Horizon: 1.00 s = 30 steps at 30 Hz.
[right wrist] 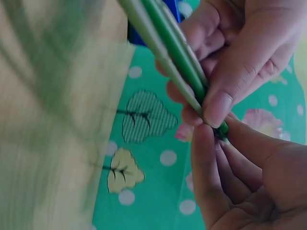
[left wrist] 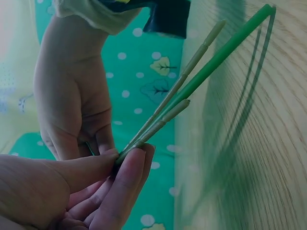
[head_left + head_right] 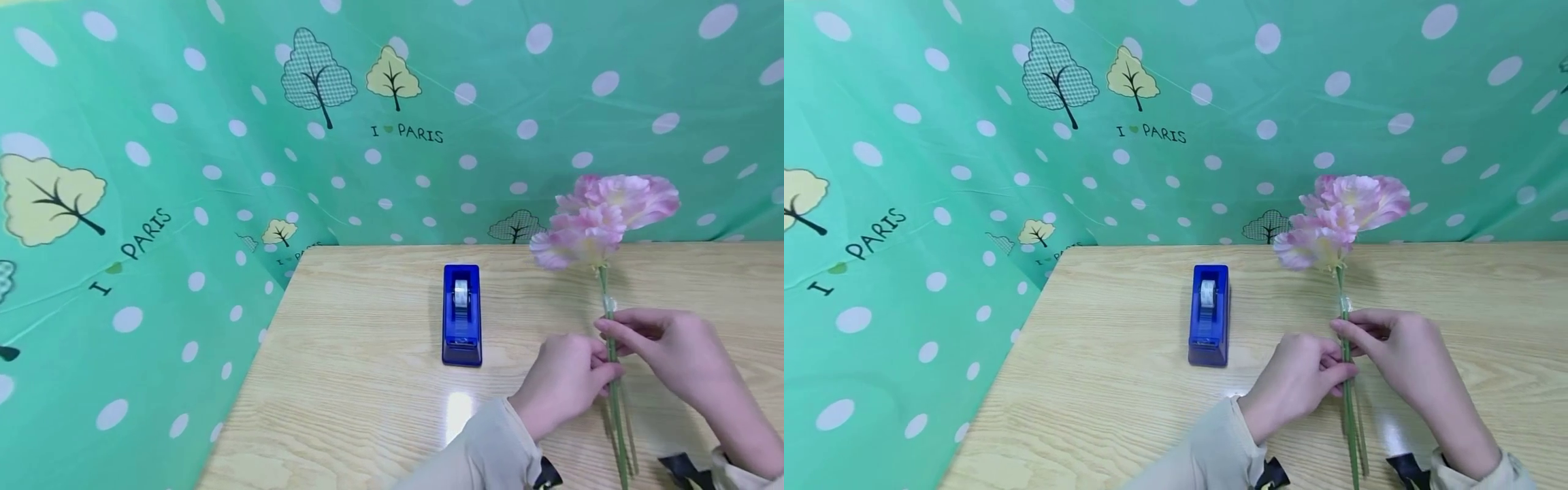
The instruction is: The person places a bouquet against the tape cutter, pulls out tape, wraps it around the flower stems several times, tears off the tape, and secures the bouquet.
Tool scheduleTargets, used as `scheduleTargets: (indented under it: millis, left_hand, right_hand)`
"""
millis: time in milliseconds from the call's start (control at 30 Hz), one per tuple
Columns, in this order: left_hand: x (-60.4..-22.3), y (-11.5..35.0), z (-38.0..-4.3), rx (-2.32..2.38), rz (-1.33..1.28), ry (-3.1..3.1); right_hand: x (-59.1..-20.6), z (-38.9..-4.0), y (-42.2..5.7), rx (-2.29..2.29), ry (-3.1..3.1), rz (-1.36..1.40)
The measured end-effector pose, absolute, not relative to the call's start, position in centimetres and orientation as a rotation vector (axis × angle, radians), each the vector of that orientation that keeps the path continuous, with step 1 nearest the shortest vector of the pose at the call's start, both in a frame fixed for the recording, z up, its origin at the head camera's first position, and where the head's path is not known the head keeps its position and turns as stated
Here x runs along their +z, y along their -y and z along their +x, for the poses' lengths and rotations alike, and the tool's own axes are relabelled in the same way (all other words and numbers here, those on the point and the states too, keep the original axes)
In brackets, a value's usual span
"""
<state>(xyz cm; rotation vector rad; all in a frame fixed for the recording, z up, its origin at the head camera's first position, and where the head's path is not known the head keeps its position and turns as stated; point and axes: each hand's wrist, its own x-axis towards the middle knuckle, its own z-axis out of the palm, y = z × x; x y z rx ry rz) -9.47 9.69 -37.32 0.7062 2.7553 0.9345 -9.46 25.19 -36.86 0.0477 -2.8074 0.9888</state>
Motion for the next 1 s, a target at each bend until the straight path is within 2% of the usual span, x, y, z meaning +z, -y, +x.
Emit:
scheduleTargets:
  millis: [500,1000]
  left_hand:
    - [-38.9,-14.0,-9.5,0.831,0.644,-2.775]
    - [-40.3,-15.2,-9.4,0.685,0.555,-2.744]
  right_hand:
    - [-37.3,-10.3,-29.0,0.947,3.025,-0.046]
    - [-39.6,-11.3,-31.0,1.159,3.183,-0.023]
